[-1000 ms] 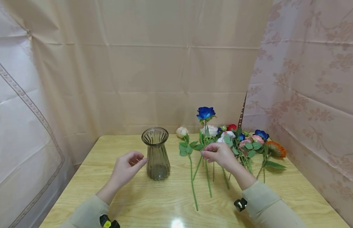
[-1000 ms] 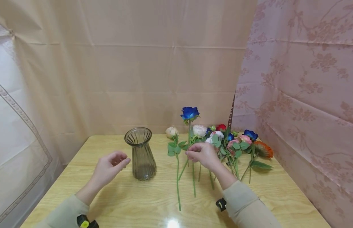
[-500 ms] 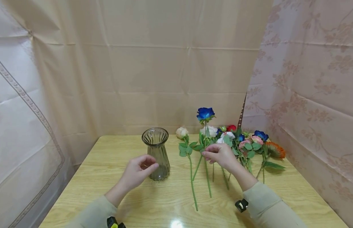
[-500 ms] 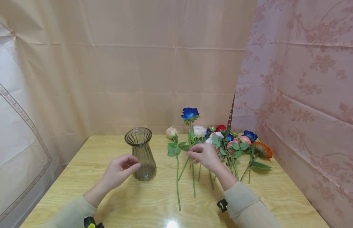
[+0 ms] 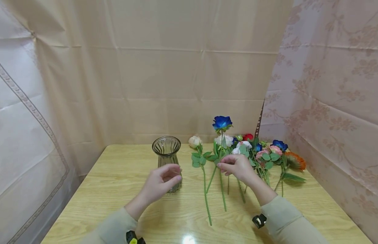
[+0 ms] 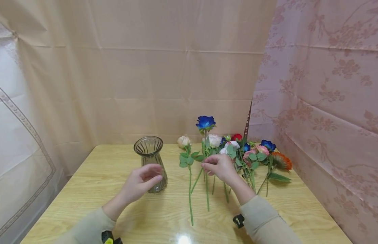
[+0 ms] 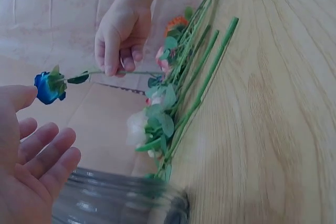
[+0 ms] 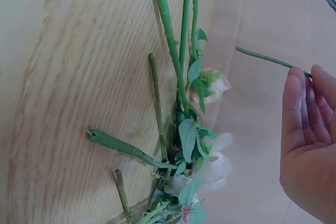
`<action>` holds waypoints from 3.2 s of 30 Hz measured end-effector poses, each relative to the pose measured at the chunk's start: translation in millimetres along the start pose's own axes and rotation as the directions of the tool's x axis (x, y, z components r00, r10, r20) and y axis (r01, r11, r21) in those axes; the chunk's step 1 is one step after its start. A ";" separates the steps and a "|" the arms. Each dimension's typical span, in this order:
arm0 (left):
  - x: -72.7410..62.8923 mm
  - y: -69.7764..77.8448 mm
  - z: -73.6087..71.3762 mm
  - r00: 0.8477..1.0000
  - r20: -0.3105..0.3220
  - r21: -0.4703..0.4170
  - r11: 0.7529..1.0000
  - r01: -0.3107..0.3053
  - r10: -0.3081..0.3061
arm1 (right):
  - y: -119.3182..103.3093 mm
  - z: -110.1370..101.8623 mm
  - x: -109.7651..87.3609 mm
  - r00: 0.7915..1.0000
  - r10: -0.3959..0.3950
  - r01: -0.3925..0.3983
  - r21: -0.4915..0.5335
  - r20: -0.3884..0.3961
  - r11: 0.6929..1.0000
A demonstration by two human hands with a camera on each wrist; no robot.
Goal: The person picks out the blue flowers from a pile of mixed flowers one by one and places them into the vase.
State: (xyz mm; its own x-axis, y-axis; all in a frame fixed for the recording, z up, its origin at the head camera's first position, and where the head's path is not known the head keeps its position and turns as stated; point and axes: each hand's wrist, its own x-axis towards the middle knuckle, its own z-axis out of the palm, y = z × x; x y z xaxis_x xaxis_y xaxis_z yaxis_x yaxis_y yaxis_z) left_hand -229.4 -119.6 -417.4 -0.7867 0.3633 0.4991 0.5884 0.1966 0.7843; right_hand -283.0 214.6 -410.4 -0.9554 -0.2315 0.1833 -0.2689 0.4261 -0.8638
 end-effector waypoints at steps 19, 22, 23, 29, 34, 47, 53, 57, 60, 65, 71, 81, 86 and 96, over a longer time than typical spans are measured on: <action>32.9 -2.6 39.7 1.000 0.017 -0.078 0.997 0.027 -0.026 | 0.7 3.3 -1.8 1.000 -0.004 0.004 0.021 0.031 1.000; 39.1 -2.3 43.6 0.999 0.015 -0.080 0.996 0.044 -0.043 | 0.3 3.7 -1.2 0.999 -0.010 0.009 0.019 0.038 1.000; 40.8 -2.3 44.6 0.999 0.016 -0.082 0.995 0.049 -0.048 | 0.2 4.0 -1.1 0.999 -0.011 0.010 0.020 0.042 1.000; 49.6 -5.6 49.1 0.997 0.029 -0.067 0.995 0.078 -0.076 | -0.6 5.7 -1.0 0.999 -0.011 0.009 0.028 0.053 1.000; 55.9 -6.2 51.3 0.995 0.040 -0.065 0.993 0.097 -0.095 | -2.0 6.2 -2.5 0.998 -0.026 0.023 0.051 0.060 0.998; 76.6 -2.1 61.7 0.993 0.024 -0.044 0.992 0.117 -0.116 | -2.1 7.1 -1.4 0.998 -0.014 0.011 0.043 0.062 0.999; 83.5 0.6 69.9 0.990 0.026 -0.065 0.988 0.140 -0.138 | -6.1 9.1 -2.5 0.997 -0.017 0.014 0.038 0.072 0.999; 87.2 1.7 75.3 0.990 0.013 -0.050 0.988 0.143 -0.143 | -12.8 11.5 -4.9 0.997 -0.014 0.012 0.027 0.076 1.000; 89.5 2.3 78.0 0.988 0.005 -0.039 0.987 0.157 -0.156 | -19.1 13.2 -7.8 0.997 -0.017 0.015 0.020 0.080 1.000; 92.4 2.4 79.9 0.985 0.007 -0.027 0.985 0.170 -0.170 | -6.5 15.4 -3.2 0.995 -0.033 0.027 0.058 0.097 0.998; 94.5 0.6 81.9 0.985 -0.003 -0.002 0.985 0.175 -0.175 | -5.3 16.7 -3.7 0.991 -0.059 0.052 0.068 0.117 0.996; 97.2 0.4 84.7 0.984 -0.010 0.045 0.983 0.181 -0.180 | -7.5 20.4 -4.3 0.987 -0.075 0.067 0.061 0.139 0.996; 97.9 -1.0 84.5 0.984 -0.022 0.067 0.982 0.179 -0.178 | -9.3 22.6 -3.6 0.988 -0.076 0.070 0.047 0.138 0.996; 99.1 0.6 85.9 0.985 -0.031 0.073 0.983 0.170 -0.168 | -8.0 24.1 -3.0 0.989 -0.053 0.045 0.066 0.140 0.997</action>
State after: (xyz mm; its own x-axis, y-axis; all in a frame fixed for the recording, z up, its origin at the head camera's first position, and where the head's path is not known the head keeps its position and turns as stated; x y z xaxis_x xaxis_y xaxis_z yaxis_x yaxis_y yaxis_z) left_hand -290.9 -5.2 -399.1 -0.8795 0.2973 0.3716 0.4586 0.3215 0.8284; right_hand -275.0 190.8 -415.3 -0.9132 -0.3739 0.1618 -0.3026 0.3564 -0.8840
